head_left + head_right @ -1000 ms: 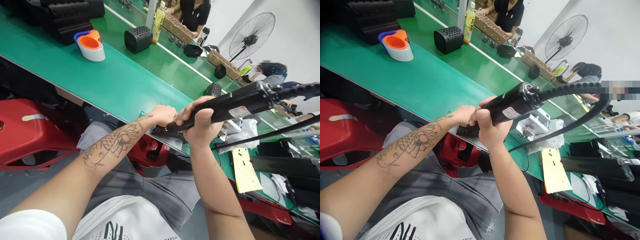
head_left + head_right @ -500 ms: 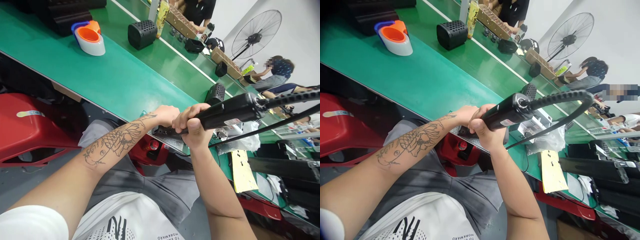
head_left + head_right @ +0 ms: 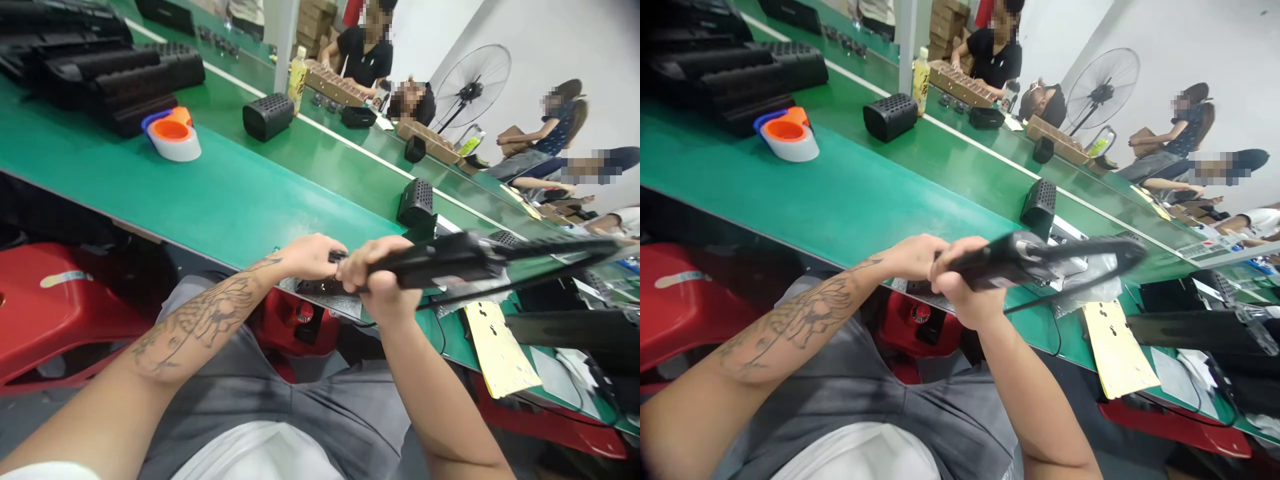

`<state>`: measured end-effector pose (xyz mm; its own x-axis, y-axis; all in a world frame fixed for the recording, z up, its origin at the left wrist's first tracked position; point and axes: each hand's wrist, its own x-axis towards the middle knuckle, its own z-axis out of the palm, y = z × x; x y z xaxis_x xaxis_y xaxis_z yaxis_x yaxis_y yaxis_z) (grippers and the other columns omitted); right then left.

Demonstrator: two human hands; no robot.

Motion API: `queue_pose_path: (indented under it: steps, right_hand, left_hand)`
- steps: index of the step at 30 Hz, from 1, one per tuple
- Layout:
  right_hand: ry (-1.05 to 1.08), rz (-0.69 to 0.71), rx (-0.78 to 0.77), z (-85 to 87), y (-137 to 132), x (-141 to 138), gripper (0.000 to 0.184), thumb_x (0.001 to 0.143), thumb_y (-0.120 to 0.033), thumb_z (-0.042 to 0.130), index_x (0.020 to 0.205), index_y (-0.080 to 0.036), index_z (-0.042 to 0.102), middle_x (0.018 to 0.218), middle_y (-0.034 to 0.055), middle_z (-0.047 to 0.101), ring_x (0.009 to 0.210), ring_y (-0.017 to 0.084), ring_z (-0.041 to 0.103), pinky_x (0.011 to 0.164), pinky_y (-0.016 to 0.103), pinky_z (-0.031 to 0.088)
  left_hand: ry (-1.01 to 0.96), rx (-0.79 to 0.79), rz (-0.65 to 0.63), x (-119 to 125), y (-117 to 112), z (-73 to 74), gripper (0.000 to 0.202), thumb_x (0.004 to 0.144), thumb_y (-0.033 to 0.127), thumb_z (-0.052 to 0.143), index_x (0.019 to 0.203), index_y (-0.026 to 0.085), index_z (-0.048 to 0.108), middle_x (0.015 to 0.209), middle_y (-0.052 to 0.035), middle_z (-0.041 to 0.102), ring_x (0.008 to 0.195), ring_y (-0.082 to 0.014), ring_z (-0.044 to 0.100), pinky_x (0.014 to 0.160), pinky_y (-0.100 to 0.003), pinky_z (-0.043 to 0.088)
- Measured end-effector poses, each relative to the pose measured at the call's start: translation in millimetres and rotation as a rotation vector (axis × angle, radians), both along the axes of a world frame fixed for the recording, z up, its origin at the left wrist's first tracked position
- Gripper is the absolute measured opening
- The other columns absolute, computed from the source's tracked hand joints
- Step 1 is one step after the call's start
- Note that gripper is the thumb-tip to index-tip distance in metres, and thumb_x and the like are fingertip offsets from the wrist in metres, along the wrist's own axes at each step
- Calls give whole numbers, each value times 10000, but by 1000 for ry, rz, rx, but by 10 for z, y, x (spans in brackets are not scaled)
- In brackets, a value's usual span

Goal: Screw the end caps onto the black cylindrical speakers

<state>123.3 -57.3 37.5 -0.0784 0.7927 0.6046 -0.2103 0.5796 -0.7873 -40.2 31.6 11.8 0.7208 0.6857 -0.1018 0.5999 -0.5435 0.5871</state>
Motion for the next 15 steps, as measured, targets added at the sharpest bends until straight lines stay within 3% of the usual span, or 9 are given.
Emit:
queue_pose_path:
  steps: [2,4,5,7,9,12,14,15]
  right_hand:
    - [80,-45,64,175,-109,289,394,1058,-651,994,996,-322,787,625,-113,648,407,136,572,511,316,602]
    - [127,-124,105,311,-277,709,393,1097,-685,918,997,-330,781,587,-131,547,339,112,405,444,305,523]
    - [140,-168,111,348,-384,940,406,1101,-708,893,996,-334,776,567,-139,487,323,108,333,416,305,480]
    - [162,-263,89,345,-627,1374,439,1082,-753,883,987,-343,760,538,-155,367,315,110,237,396,320,451]
    - [200,-372,27,248,-873,1704,449,1063,-770,900,991,-350,757,537,-166,291,334,113,212,440,340,532]
    - [278,-509,-112,-7,-1136,1973,433,1049,-747,949,1034,-349,780,583,-158,337,399,111,300,602,372,698]
    - [350,-574,-216,-204,-1207,2077,448,1027,-734,995,1056,-340,783,622,-145,419,452,109,385,664,366,734]
    - [393,-599,-264,-303,-1220,2129,459,1012,-723,1019,1065,-334,779,639,-139,458,476,108,422,671,356,735]
  left_hand:
    - [11,69,-146,-112,-66,-21,834,858,554,986,1659,355,861,1650,-117,892,1507,-426,852,1220,-447,689]
    - [88,162,-199,-200,-116,-78,1168,777,520,1038,1879,348,692,1807,-188,784,1603,-473,799,1325,-522,661]
    - [126,184,-204,-235,-121,-117,1224,784,496,1018,1936,360,628,1842,-191,757,1600,-472,804,1323,-531,668]
    - [155,167,-173,-288,-47,-204,1229,832,515,944,1992,425,545,1899,-121,730,1611,-444,813,1300,-498,693]
    - [122,120,-60,-300,180,-269,1249,849,649,901,2014,515,474,1932,14,711,1684,-440,771,1320,-478,691]
    - [60,97,223,-102,780,-216,1257,884,984,767,2017,642,343,1839,198,766,1730,-481,713,1371,-564,652]
    - [58,123,379,269,1191,-35,1293,853,1226,520,1989,618,404,1643,185,899,1704,-536,694,1357,-683,622]
    - [58,141,380,532,1339,97,1356,820,1301,360,1951,566,501,1506,146,959,1674,-552,699,1333,-723,612]
